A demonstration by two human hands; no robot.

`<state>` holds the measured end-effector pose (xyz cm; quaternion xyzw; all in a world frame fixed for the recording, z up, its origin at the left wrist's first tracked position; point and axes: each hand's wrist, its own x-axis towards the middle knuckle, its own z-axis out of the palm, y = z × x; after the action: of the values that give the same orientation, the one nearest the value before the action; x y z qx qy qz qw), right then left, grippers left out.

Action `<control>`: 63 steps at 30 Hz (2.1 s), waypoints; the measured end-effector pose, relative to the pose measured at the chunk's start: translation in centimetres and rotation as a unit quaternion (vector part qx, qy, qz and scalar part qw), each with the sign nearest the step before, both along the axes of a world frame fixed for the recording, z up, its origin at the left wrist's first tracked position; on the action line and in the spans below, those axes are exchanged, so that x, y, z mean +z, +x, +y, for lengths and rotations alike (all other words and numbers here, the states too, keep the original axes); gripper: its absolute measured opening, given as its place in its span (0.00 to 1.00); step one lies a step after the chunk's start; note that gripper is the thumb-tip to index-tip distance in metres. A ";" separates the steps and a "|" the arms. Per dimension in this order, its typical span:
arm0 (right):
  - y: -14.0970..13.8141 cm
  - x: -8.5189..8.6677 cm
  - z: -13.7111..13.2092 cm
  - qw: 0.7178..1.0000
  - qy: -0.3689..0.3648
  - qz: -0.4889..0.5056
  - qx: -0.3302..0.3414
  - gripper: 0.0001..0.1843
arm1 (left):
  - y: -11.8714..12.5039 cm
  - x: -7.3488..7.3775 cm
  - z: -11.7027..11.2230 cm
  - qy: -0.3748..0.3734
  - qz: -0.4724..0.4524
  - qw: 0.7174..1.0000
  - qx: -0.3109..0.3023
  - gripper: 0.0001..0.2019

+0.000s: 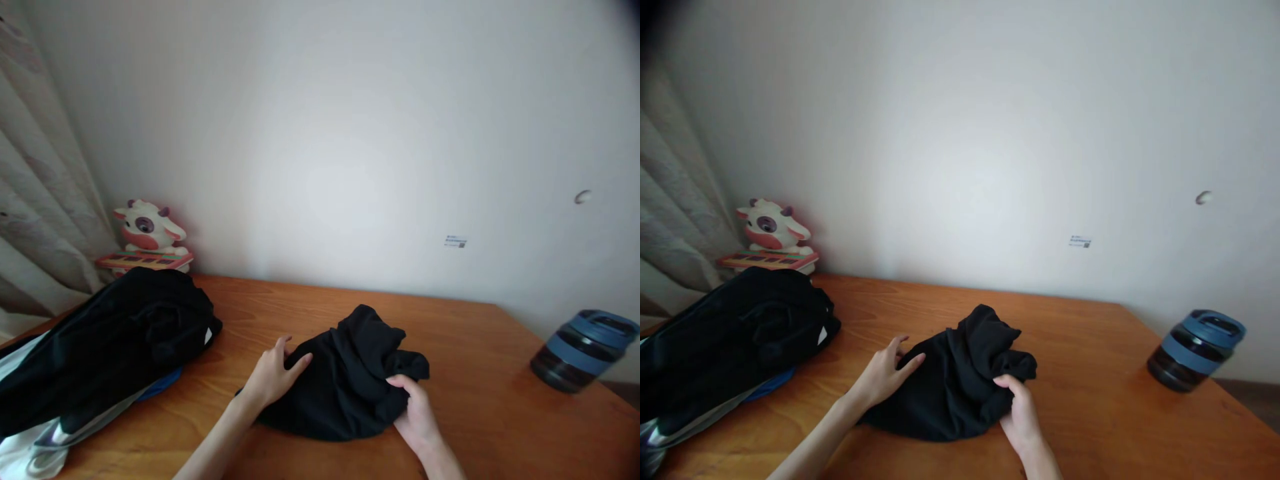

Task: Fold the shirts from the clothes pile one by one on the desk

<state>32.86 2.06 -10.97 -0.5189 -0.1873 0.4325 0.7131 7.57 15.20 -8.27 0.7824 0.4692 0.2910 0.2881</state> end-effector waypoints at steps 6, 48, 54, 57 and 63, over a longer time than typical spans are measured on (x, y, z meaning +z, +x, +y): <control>1.2 0.8 0.3 0.990 -0.036 -0.122 -0.062 0.22 | -0.7 0.4 0.8 -0.062 -0.100 0.991 -0.062 0.23; 4.0 2.7 -2.1 0.664 -0.055 -0.743 0.063 0.28 | 1.9 -0.6 -3.6 0.005 0.014 0.981 -0.196 0.09; 1.0 5.5 2.0 0.721 -0.077 -0.683 0.090 0.09 | 0.9 1.8 -1.9 -0.143 -0.362 0.920 -0.039 0.19; 3.0 7.9 4.3 0.906 -0.021 -0.418 -0.069 0.11 | -0.5 2.7 -0.6 -0.165 -0.471 0.865 0.040 0.21; 8.7 8.9 3.6 0.953 -0.088 -0.153 -0.246 0.12 | -1.2 1.4 0.2 -0.250 -0.429 0.860 0.120 0.29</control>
<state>41.58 5.64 -2.09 -0.6696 -0.1223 0.1737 0.7117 6.38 15.39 -6.88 0.4191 0.4465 0.5033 0.6096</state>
